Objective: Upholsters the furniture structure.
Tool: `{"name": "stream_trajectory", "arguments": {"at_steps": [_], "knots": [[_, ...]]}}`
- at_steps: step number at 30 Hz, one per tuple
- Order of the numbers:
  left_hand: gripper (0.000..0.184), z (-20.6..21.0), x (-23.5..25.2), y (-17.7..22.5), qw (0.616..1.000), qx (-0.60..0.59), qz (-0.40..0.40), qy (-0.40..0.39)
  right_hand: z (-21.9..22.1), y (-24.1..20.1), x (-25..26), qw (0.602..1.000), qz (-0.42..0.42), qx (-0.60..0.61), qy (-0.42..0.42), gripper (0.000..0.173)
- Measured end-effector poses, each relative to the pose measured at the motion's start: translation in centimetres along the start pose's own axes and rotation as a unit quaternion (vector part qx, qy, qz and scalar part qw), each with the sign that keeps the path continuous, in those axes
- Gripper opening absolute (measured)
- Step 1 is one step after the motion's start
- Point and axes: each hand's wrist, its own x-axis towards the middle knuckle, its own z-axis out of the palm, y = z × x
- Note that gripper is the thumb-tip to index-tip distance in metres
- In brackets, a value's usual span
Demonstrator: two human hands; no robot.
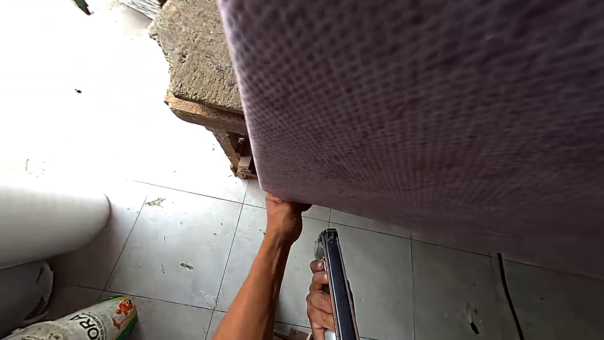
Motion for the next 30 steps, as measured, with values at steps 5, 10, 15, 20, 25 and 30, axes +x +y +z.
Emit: {"name": "stream_trajectory", "arguments": {"at_steps": [5,10,15,20,25,30], "knots": [[0.031,-2.4,3.9,-0.9,0.995,0.018,-0.039,-0.093,-1.9,-1.0,3.3,1.000,0.009,0.005,-0.023,0.036],[0.026,-3.9,5.4,0.6,0.979,0.074,-0.076,-0.175,-0.4,0.1,7.7,0.999,0.017,0.039,-0.012,0.032],[0.025,-1.4,5.5,5.6,0.951,0.213,-0.092,-0.203,-0.6,0.9,8.9,1.000,0.020,0.024,-0.003,0.034],[0.027,-4.0,10.6,2.9,0.907,0.220,-0.077,-0.351,-2.1,1.9,10.6,1.000,0.022,-0.003,0.006,0.035],[0.005,-3.4,10.9,6.6,0.906,0.324,-0.011,-0.271,-0.5,3.6,13.7,1.000,0.007,0.024,0.018,0.028],[0.011,-9.6,0.5,11.0,0.877,0.467,0.103,-0.042,-1.8,0.1,14.9,0.997,0.038,-0.072,0.002,0.034]]}}
